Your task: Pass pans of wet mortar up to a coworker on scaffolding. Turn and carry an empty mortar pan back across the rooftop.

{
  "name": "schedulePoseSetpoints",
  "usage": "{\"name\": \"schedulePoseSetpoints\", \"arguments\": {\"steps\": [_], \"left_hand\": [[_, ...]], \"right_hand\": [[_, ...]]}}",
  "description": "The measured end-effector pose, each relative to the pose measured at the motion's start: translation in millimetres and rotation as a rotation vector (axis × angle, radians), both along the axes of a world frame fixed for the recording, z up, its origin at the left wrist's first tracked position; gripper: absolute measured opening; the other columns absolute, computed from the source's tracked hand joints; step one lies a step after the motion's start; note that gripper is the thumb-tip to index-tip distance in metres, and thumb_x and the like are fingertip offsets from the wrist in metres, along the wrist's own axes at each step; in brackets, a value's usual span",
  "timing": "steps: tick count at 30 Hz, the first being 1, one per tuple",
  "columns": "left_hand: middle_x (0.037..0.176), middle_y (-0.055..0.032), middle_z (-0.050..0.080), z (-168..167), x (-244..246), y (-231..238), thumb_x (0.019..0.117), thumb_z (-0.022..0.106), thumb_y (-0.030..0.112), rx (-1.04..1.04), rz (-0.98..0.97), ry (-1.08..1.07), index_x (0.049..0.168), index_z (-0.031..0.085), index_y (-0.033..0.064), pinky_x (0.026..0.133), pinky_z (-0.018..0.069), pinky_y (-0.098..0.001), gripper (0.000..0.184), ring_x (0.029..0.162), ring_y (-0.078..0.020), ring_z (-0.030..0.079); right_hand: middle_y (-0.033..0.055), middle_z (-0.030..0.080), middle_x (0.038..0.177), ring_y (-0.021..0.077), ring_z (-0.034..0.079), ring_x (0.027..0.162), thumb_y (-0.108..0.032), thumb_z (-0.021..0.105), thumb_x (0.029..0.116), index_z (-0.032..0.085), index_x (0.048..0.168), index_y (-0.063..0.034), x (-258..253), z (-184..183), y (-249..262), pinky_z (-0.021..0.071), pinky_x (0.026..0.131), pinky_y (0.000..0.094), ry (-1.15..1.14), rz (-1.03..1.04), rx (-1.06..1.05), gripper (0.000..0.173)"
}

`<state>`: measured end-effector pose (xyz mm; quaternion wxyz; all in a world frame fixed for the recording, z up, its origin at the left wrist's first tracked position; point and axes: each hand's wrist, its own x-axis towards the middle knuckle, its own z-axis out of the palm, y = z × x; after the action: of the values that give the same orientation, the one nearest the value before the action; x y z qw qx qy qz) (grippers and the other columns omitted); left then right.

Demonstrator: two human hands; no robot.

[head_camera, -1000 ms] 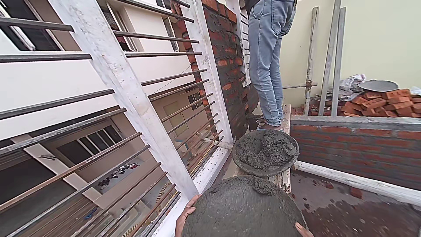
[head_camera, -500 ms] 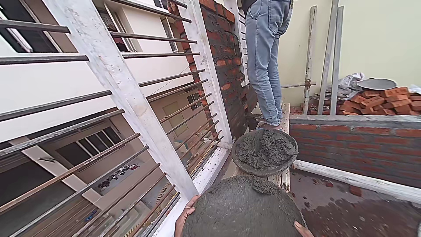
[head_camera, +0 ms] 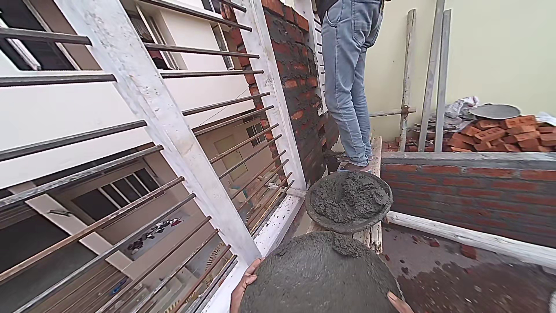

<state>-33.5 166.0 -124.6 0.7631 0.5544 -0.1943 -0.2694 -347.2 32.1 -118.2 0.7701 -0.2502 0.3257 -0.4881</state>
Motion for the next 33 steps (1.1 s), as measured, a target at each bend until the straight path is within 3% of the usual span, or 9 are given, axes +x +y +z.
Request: {"name": "schedulePoseSetpoints", "arguments": {"steps": [19,33], "left_hand": [[0.119,-0.0051,0.073,-2.9,4.7,-0.2,0.0995,0.027,0.004,-0.017,-0.021,0.015,0.134,0.053,-0.0034,0.093,0.0569,-0.0291,0.044,0.107,-0.0088,0.070],[0.127,-0.0083,0.068,1.3,0.8,1.1,0.0998,0.027,0.004,0.000,-0.022,-0.008,0.137,0.050,-0.0058,0.096,0.0545,-0.0301,0.045,0.113,-0.0098,0.066]], "right_hand": [[-0.0035,0.070,0.092,0.0038,0.069,0.088,-0.017,0.039,0.1046,0.058,0.106,-0.0116,-0.3,-0.6,-0.8,0.0590,0.085,0.0276,0.047,0.007,-0.003,0.019],[-0.0030,0.070,0.093,0.0045,0.069,0.089,-0.016,0.040,0.1041,0.058,0.105,-0.0112,0.2,0.6,-1.0,0.0589,0.085,0.0277,0.048,-0.003,0.012,0.019]]}}
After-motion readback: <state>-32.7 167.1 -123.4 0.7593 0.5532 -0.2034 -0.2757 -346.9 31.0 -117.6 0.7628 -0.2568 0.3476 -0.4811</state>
